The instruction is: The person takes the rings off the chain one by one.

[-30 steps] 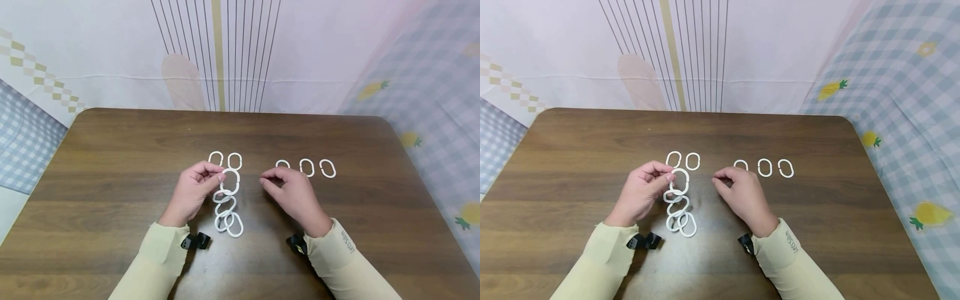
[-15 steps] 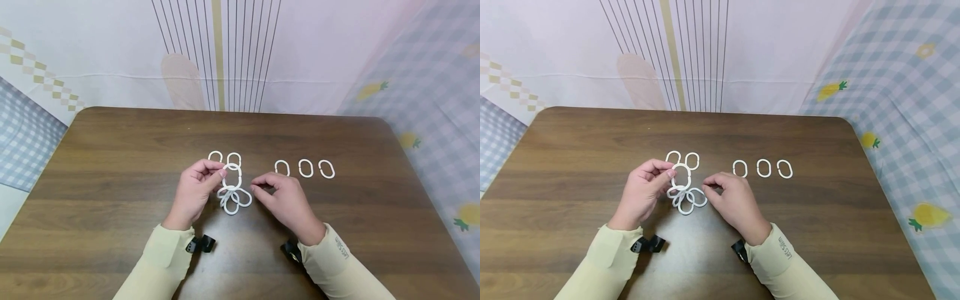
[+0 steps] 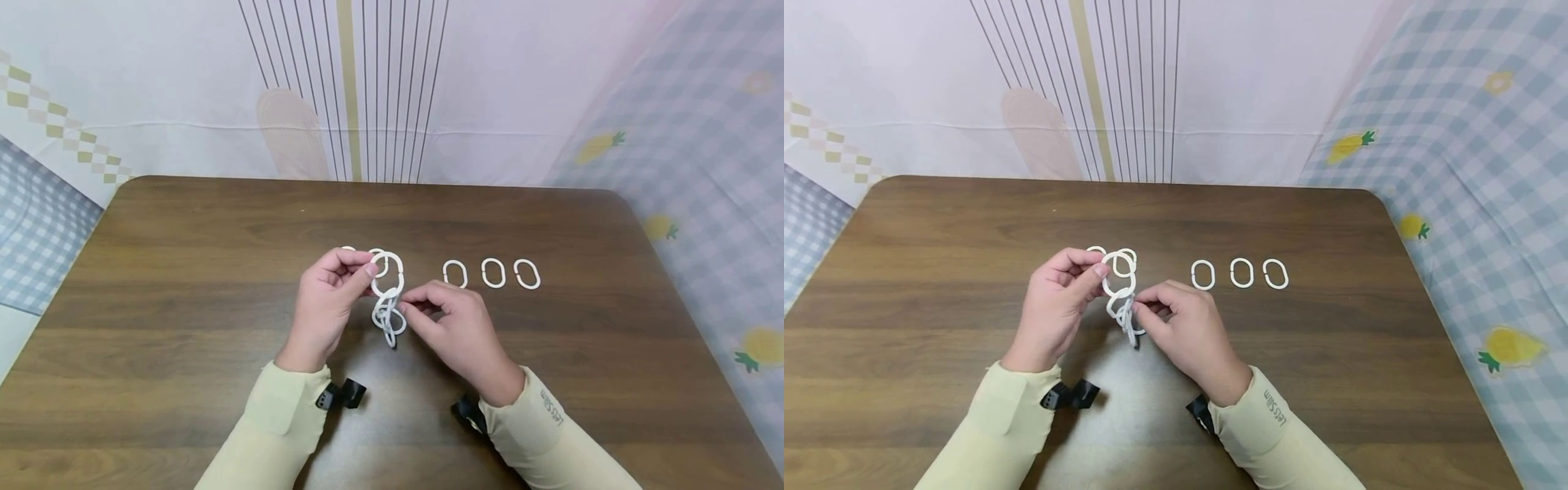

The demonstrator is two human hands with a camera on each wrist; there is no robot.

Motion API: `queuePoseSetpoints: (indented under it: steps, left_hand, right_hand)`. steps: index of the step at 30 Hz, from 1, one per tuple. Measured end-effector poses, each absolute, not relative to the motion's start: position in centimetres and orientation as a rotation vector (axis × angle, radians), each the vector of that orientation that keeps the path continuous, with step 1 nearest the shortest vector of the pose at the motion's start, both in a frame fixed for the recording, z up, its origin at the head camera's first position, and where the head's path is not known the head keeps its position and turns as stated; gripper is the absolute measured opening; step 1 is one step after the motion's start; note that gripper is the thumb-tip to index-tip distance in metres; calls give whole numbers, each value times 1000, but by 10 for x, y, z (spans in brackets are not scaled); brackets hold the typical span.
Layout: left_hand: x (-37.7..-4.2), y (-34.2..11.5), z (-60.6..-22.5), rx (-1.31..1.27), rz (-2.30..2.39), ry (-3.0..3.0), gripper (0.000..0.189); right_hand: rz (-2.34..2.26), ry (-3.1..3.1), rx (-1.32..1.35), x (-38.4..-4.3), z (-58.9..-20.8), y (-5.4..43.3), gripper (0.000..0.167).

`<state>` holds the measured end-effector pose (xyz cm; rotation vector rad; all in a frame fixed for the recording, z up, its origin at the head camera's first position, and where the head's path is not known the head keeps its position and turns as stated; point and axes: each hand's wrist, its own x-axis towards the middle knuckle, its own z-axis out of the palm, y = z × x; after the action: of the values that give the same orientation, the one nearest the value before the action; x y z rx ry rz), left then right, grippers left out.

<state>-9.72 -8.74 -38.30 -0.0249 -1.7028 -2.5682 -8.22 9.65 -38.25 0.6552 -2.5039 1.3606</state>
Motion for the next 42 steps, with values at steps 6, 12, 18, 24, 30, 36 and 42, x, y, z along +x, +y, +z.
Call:
queuePoseSetpoints:
  steps: [6, 12, 18, 24, 30, 36, 42]
  left_hand:
    - [-95, -81, -380, -12, -2557, -1631, 17]
    - [-92, -74, -376, -47, -2505, -1606, 16]
    - [-87, -68, -374, -47, -2458, -1638, 12]
    - [-87, -70, -373, -46, -2429, -1662, 12]
    - [-88, -77, -374, -62, -2388, -1710, 13]
    - [-90, -83, -374, -28, -2321, -1803, 13]
    - [-93, -88, -375, 21, -2273, -1861, 10]
  right_hand:
    - [1435, -2379, 777, -78, -386, 91, 11]
    - [1445, -2315, 773, -73, -387, 86, 11]
    - [1458, -2307, 694, -68, -387, 83, 12]
    - [1391, -2255, 691, -70, -387, 82, 8]
    - [1420, -2234, 737, -71, -385, 83, 9]
    - [1427, -2233, 711, -73, -384, 85, 11]
    - [1423, -2224, 658, -75, -384, 88, 13]
